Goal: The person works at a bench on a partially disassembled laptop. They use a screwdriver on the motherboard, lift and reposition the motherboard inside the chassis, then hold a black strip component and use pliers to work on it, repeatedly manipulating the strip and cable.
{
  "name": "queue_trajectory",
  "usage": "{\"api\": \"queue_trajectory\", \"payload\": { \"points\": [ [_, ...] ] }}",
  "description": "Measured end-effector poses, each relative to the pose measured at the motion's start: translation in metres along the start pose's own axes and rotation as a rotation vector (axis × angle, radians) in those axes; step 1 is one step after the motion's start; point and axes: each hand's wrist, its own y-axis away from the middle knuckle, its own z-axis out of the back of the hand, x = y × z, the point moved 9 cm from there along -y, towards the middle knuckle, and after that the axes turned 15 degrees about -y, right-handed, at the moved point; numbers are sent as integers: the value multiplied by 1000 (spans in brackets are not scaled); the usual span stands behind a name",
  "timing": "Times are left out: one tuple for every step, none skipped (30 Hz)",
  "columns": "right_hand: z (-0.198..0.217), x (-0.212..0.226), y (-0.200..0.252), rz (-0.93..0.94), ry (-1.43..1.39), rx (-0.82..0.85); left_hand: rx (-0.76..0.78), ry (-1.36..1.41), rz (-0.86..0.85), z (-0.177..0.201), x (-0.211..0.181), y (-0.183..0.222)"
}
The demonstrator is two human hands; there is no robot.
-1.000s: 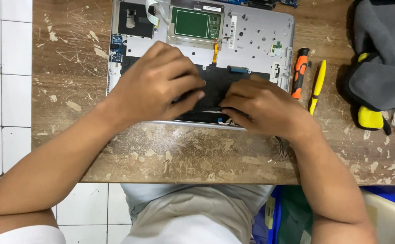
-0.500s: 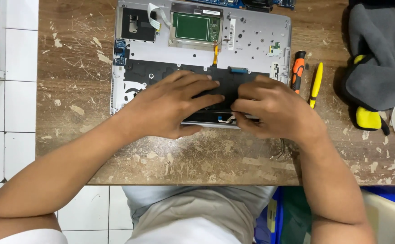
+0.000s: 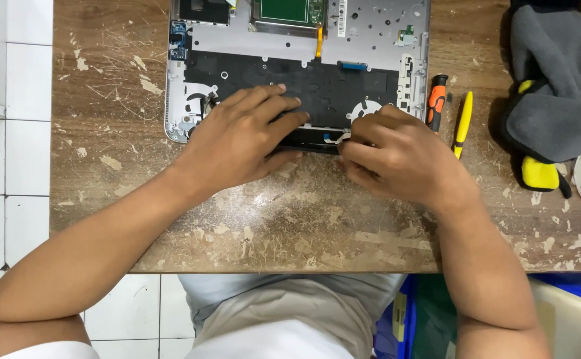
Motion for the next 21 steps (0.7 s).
{"api": "queue_trajectory", "payload": {
  "points": [
    [-1, 0, 0, -1, 0, 0, 0, 1, 0, -1, 0, -1],
    [-1, 1, 0, 12, -4, 2, -5, 2, 19, -1, 1, -1],
    [-2, 1, 0, 25, -7, 4, -10, 1, 40, -1, 3, -1],
    [-4, 2, 1, 25, -7, 4, -10, 1, 40, -3, 3, -1],
    [-6, 2, 1, 30, -15, 13, -11, -7, 54, -5, 4, -1],
    [-8, 2, 2, 34, -22, 21, -13, -15, 68, -6, 5, -1],
    [-9, 2, 2, 34, -23, 21, -12, -15, 68, -8, 5, -1],
    [-11, 2, 3, 26, -33, 30, -11, -18, 77, -10, 5, -1],
    [-13, 1, 3, 16, -42, 38, -12, -22, 86, -11, 6, -2],
    [-12, 2, 1, 16, -41, 38, -12, -22, 85, -13, 7, -2],
    [-9, 3, -2, 8, -52, 22, -13, -15, 95, -15, 8, -3],
    [-7, 4, -4, 0, -62, 5, -13, -9, 105, -16, 9, -3],
    [-7, 4, -4, 0, -61, 5, -13, -9, 104, -17, 9, -4],
    [-10, 2, -4, -22, -89, 26, -11, 5, 110, -18, 10, -4],
    [-12, 0, -4, -45, -116, 47, -10, 20, 115, -19, 11, -5],
    [-12, -1, -5, -45, -114, 47, -11, 20, 114, -19, 10, -5],
    [-14, -4, -5, -78, -99, 71, -12, 15, 119, -19, 10, -5],
    [-16, -7, -5, -110, -83, 94, -13, 10, 124, -18, 10, -4],
    [-17, -8, -4, -110, -83, 94, -13, 10, 123, -18, 10, -4],
    [-19, -12, -2, -150, -68, 113, -25, 10, 116, -17, 9, -4],
    [-21, -16, 0, -189, -52, 131, -37, 10, 108, -15, 9, -4]
  ]
}}
